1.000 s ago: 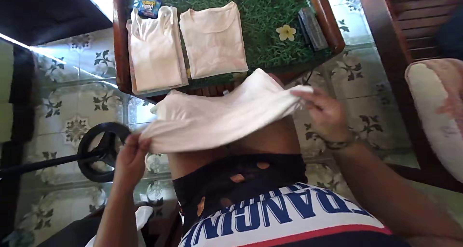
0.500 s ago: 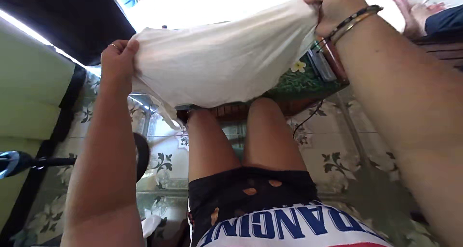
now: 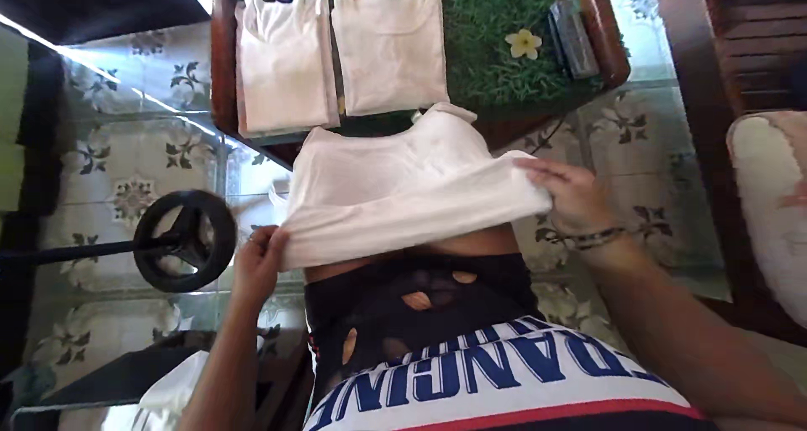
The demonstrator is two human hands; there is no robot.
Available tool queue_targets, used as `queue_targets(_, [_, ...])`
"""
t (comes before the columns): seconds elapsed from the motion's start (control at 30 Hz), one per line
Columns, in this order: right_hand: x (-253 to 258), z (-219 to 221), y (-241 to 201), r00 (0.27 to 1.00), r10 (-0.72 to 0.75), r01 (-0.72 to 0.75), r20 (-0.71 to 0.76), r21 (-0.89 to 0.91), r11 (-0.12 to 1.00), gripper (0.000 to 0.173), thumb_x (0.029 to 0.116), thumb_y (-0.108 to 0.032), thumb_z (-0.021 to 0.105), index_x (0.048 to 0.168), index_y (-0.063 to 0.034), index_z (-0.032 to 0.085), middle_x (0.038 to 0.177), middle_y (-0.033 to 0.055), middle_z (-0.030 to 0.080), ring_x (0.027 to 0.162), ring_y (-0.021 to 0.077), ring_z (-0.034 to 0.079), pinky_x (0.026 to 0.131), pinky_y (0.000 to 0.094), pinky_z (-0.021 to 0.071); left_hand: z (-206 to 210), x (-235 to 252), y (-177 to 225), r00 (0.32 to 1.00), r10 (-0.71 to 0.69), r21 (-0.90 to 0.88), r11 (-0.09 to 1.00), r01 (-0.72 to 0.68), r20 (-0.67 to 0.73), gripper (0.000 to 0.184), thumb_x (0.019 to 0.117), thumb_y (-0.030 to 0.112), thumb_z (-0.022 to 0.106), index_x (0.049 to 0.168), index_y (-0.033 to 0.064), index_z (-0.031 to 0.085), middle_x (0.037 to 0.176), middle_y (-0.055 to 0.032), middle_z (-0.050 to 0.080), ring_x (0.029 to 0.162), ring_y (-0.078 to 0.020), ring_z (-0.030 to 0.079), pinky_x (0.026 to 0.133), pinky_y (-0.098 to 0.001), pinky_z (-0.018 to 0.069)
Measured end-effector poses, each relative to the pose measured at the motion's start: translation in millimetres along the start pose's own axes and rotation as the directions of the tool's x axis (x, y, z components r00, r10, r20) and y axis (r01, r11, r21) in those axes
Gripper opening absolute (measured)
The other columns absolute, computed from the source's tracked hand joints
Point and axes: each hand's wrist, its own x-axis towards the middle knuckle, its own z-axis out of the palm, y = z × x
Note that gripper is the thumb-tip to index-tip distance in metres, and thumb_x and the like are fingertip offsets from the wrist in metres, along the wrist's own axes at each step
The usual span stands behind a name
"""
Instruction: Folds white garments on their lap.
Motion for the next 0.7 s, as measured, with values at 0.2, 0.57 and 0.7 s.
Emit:
queue_targets(0.2, [-39.6,15.6,32.4,0.994,-0.069,0.076,-0.081,0.084,0.994,0.030,0.0999,-0.009,0.053,0.124,-0.0028,0.070,0.121,0.0042,0.069,0.101,0.0050,0.067,0.089,0.0245,0.0571,1.3,-26.9,-14.4,0.995,0.082,-0.101,0.991,-0.088,-0.057,0.021,0.1037,0.018,0.053,0.109,-0.0001,0.062,0.083,0.0108,0.067,0.074,0.0081,0.063,0.069,-0.0135,0.0556])
queue_targets(0.57, [-52.3,19.7,40.4,0.978,-0.182,0.185,-0.099,0.027,0.982,0.038,0.1007,-0.013,0.053,0.136,-0.0062,0.064,0.131,0.0094,0.064,0.110,0.0079,0.064,0.093,0.0258,0.0551,24.4,-8.2,-1.7,0.996,-0.060,0.019,0.998,0.059,0.063,0.044,0.1007,0.029,0.058,0.132,-0.0014,0.054,0.100,-0.0047,0.069,0.085,-0.0029,0.066,0.081,-0.0260,0.0562])
queue_targets(0.7, [-55.9,15.6,36.4,0.958,-0.229,0.244,-0.173,0.068,0.967,0.038,0.1009,-0.011,0.053,0.137,-0.0063,0.063,0.133,0.0056,0.063,0.111,0.0059,0.064,0.094,0.0256,0.0555,26.5,-4.5,0.2,0.990,0.134,-0.098,0.986,-0.137,-0.034,0.033,0.1063,0.019,0.050,0.132,0.0004,0.058,0.104,0.0011,0.070,0.085,0.0045,0.065,0.079,-0.0179,0.0563])
